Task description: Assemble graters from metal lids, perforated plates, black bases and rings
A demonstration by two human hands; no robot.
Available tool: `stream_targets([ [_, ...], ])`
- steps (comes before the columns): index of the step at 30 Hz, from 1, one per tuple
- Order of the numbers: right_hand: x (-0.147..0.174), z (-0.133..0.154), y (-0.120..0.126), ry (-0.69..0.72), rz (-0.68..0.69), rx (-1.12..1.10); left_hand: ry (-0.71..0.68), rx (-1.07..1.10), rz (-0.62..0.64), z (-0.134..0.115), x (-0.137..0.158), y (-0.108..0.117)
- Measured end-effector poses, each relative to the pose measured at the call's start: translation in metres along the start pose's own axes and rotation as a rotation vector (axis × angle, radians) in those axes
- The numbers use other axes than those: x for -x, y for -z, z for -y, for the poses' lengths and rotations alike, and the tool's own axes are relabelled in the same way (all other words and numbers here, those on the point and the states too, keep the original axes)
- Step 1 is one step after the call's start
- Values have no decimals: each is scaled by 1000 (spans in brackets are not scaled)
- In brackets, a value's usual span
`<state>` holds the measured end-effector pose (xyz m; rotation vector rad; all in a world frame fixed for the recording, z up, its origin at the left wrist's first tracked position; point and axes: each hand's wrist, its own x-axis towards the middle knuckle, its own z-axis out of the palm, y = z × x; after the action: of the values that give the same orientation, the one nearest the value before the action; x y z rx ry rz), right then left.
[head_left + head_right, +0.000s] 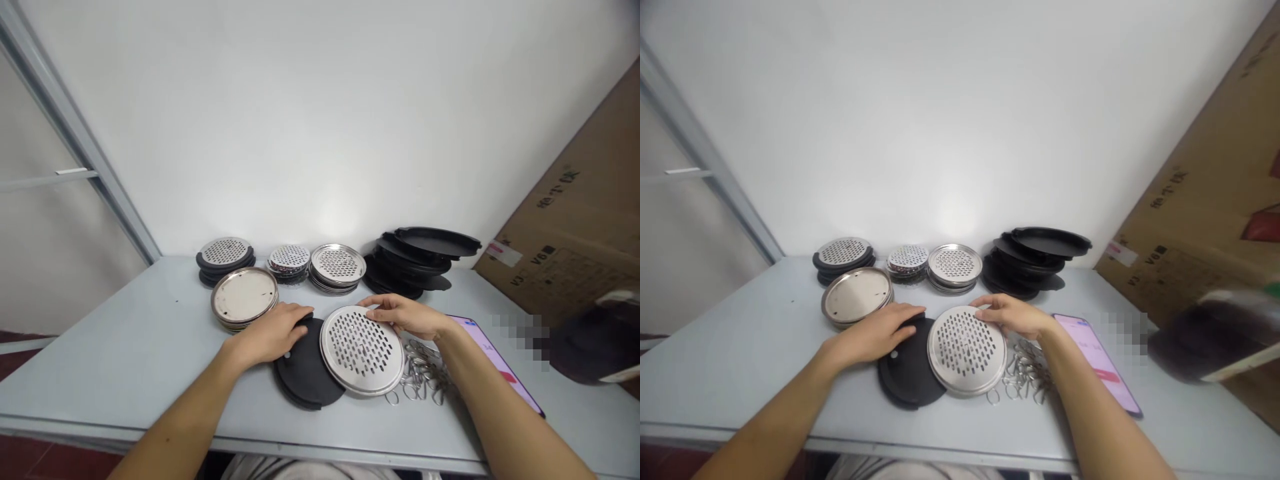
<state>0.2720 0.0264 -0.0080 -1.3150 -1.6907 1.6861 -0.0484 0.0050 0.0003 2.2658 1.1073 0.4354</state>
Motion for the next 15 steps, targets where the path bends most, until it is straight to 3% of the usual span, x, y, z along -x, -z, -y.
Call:
stream_targets([
  [4,5,1,4,63,57,51,-31,28,262,0,6,11],
  [7,9,3,5,104,94,122,-60,15,373,4,7,15],
  [10,13,5,2,109,149,210,-76,-5,398,9,6,13],
  [15,12,4,-9,51,267,267,-93,5,323,13,3,8],
])
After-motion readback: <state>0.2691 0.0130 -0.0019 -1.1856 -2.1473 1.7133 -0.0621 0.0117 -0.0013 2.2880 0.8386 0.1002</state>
